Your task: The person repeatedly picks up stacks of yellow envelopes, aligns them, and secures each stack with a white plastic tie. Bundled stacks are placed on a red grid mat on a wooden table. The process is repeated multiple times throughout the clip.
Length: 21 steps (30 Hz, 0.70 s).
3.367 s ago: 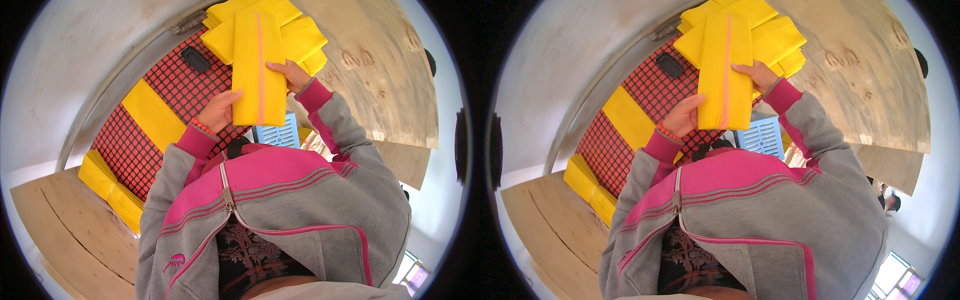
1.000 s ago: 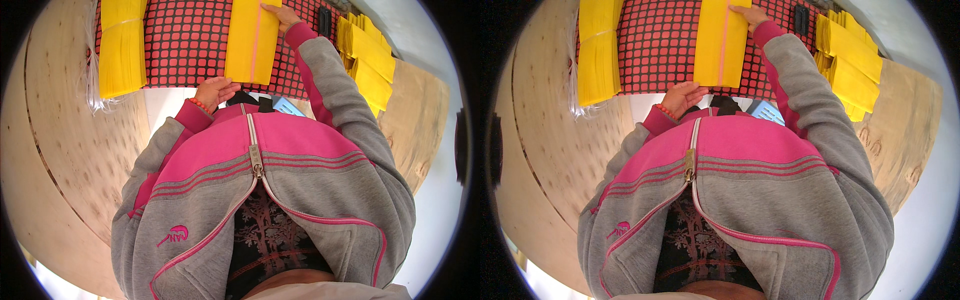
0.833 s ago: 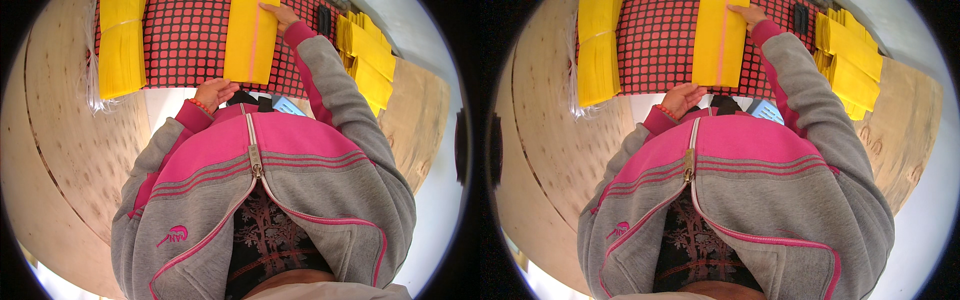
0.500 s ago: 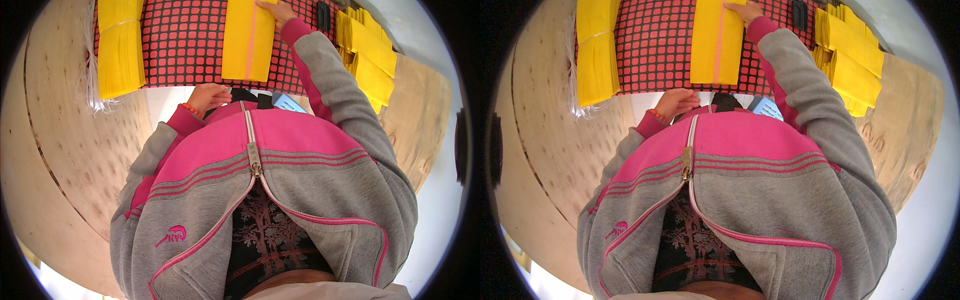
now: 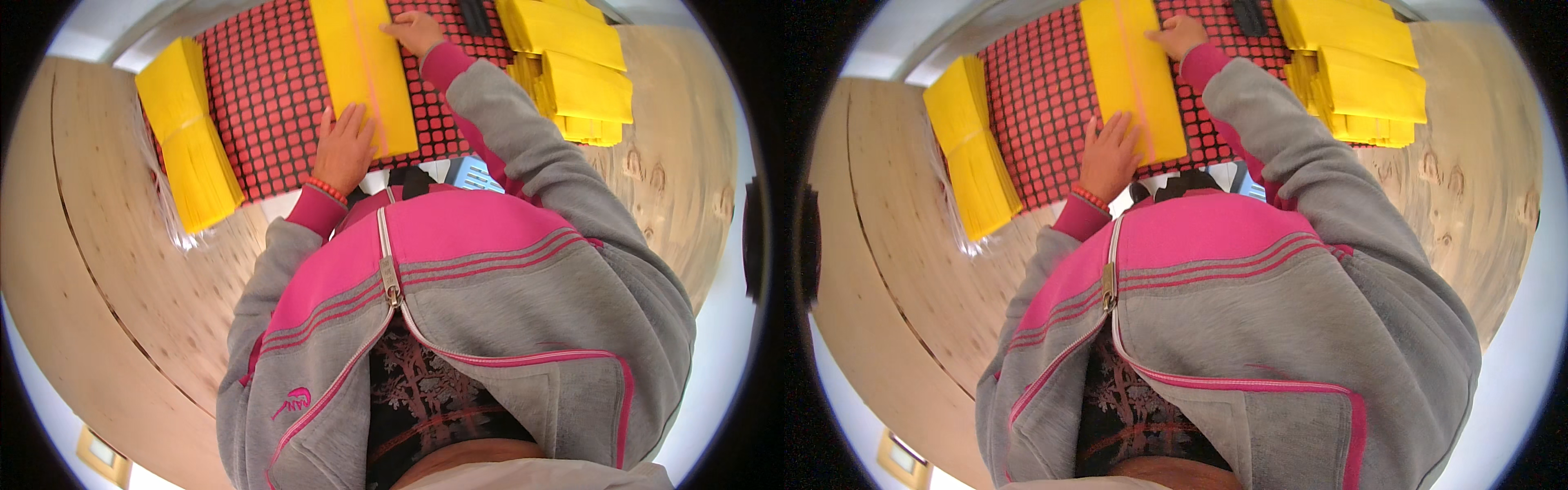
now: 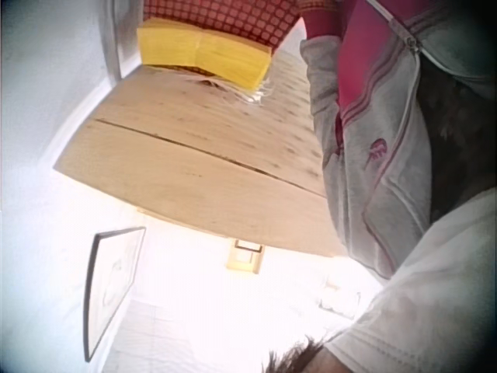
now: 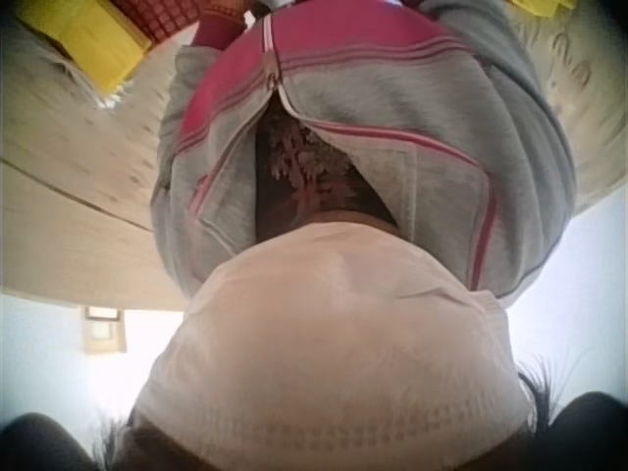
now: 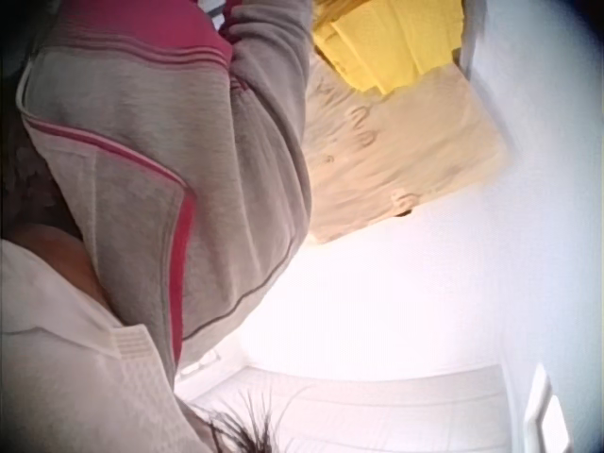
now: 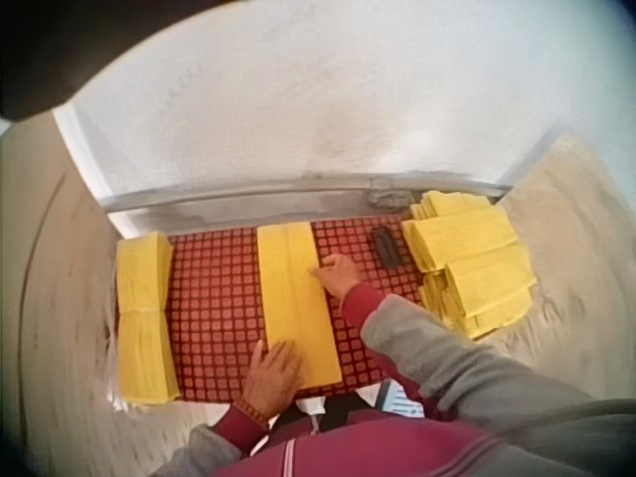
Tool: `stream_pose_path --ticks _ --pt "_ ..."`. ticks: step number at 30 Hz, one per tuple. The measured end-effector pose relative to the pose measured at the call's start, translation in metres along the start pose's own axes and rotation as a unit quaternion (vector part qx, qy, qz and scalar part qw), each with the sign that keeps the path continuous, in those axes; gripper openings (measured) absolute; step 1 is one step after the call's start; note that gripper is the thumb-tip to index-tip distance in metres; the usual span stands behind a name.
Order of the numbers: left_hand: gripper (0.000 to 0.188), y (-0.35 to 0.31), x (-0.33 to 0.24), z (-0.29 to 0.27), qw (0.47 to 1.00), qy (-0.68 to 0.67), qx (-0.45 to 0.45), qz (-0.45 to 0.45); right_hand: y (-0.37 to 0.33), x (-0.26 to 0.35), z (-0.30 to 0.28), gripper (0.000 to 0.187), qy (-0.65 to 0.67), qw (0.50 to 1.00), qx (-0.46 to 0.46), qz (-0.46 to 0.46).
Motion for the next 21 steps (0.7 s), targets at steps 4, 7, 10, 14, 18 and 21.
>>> stream_pose_path --ticks 4,7,10,14,18,21 --pt "0.036 0.002 0.002 0.010 1.000 0.006 0.023 0.013 -0.028 0.007 -0.052 0.047 -0.001 0.999 -0.023 -0.040" --pt "0.034 0.008 0.000 0.012 0.999 0.005 0.017 0.038 -0.065 0.008 -0.095 0.039 0.104 0.995 0.011 -0.007" --pt "0.032 0.013 -0.006 0.013 0.998 0.017 0.030 0.048 -0.101 0.010 -0.164 0.028 0.178 0.983 -0.023 -0.034" --pt "0.033 0.018 -0.011 0.016 0.997 0.027 0.050 0.048 -0.125 -0.017 -0.284 0.028 0.117 0.970 -0.202 -0.060" --pt "0.034 0.022 -0.009 0.020 0.995 0.031 0.072 0.055 -0.148 -0.112 -0.379 0.022 0.214 0.905 -0.327 0.168" --pt "0.034 0.024 -0.007 0.024 0.995 0.021 0.085 0.051 -0.161 -0.174 -0.407 0.021 0.249 0.863 -0.352 0.263"
Point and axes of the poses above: each hand's wrist, its own y-axis towards the middle knuckle, its own z-axis out of the palm, x = y × z, the point moved 8 cm from there along y, towards the middle knuckle, and after that the axes turned 9 degrees about -x, right-handed, at the moved point
